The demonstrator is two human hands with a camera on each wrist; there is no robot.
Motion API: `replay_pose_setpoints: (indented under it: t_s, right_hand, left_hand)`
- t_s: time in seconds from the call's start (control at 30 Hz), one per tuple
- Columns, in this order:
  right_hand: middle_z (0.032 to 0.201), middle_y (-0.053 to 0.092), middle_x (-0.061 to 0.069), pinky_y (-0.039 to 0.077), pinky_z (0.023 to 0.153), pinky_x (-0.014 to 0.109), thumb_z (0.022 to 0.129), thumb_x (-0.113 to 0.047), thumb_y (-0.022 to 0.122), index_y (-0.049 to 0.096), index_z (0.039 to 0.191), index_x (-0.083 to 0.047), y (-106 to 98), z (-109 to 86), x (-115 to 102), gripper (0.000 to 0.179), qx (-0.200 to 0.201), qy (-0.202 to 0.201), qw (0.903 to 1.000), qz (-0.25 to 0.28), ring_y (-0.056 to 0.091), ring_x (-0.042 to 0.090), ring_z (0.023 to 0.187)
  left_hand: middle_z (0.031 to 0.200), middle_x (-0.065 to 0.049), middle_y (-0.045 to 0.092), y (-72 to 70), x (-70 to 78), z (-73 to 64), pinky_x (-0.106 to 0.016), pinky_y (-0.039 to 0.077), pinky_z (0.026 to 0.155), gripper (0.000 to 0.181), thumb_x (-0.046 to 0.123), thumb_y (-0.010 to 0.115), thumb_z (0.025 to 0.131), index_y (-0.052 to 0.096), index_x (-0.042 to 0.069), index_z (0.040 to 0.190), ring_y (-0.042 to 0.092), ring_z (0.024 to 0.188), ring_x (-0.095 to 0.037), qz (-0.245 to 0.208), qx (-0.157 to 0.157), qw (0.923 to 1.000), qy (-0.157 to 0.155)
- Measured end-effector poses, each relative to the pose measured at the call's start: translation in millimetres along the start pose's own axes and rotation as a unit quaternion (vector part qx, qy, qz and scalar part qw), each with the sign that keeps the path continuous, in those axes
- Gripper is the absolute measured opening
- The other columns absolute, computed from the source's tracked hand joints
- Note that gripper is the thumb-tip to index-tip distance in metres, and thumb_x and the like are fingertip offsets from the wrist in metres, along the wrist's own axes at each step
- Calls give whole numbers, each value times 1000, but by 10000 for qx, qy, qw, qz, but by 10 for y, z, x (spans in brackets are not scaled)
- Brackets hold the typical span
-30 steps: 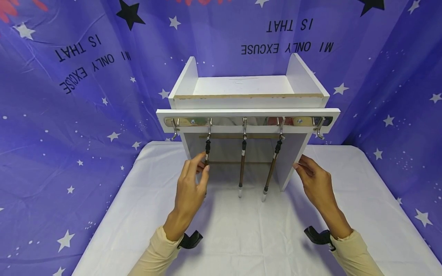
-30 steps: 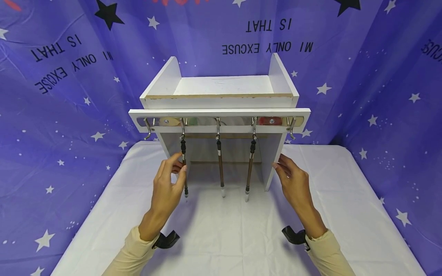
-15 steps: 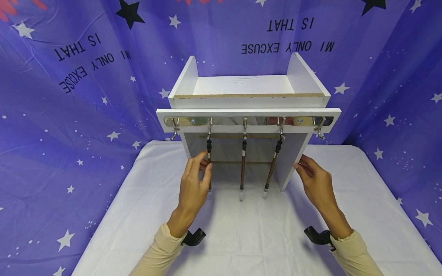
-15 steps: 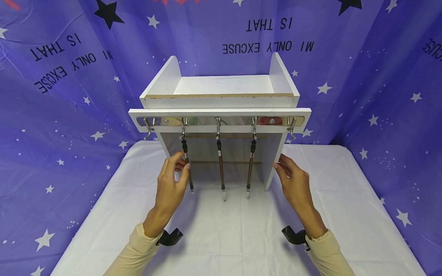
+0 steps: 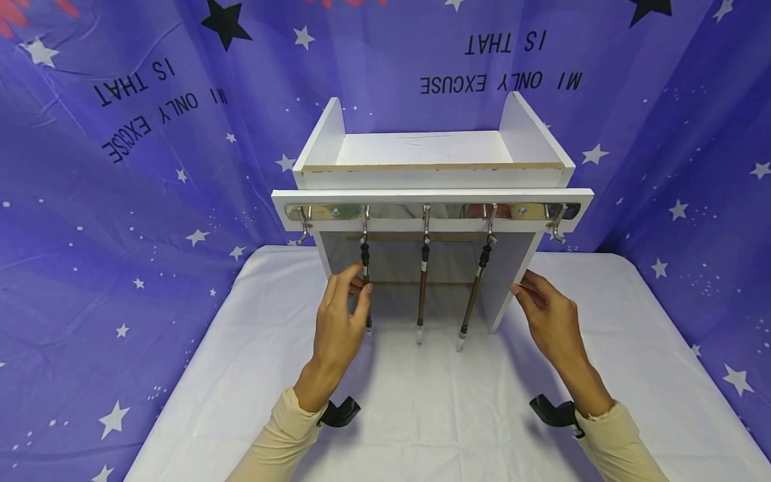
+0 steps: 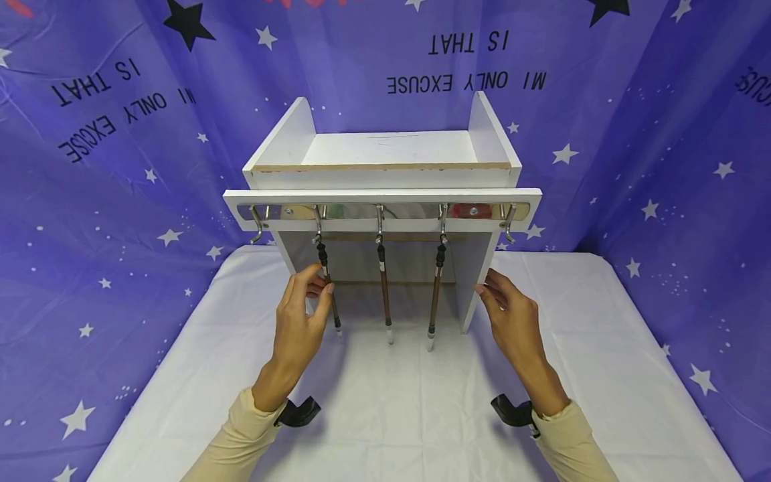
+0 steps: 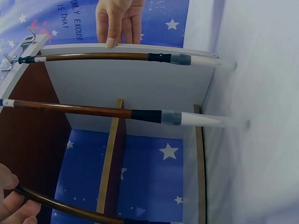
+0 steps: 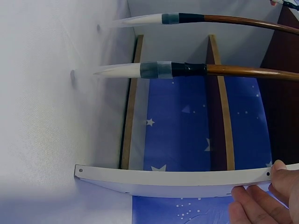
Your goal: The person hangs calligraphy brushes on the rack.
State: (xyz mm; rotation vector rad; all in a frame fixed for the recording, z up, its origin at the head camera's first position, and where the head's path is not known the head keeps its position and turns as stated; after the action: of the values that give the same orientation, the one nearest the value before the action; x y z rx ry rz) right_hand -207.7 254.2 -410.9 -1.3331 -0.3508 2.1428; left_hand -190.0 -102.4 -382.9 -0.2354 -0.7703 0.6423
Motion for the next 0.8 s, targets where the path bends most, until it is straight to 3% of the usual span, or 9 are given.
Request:
replay_pose_setpoints:
  t_s: [0.63,0.7,0.8]
  right_hand:
    - [128,73,20,46,84,-1,106,-22,68,65,143,-4,-15,-8,-12,42,-43,148,9999,-4,72,41,114]
    - [130,73,19,47,85,0,105,-25,69,65,143,-5,-36,-15,-16,43,-64,202,9998,-47,73,36,114]
    - [132,73,15,49,87,1,104,-28,71,65,144,-8,-83,-19,-15,45,-68,242,9996,-130,73,12,115]
  left_hand:
    - [111,-13,65,-8,-11,-15,-45,59,83,45,10,72,101,56,8,143,67,99,-29,-3,-31,10000,-80]
    - [112,-13,65,-9,-9,-21,-45,59,85,47,10,73,100,55,8,144,66,100,-30,-16,-59,9999,-86]
    - [113,-12,64,-15,-12,-30,-44,59,86,50,11,74,99,54,8,145,66,101,-29,-13,-83,9999,-112]
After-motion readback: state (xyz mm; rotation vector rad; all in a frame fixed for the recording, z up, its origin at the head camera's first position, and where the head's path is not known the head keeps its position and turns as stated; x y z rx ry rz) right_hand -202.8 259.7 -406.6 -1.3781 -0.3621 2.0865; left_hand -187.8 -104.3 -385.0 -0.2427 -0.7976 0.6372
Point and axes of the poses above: each hand's wrist, its own z-axis towards the middle knuckle, its own y-axis out of the palm, x = y × z, the point moved 5 cm from there along z, towards the middle knuckle
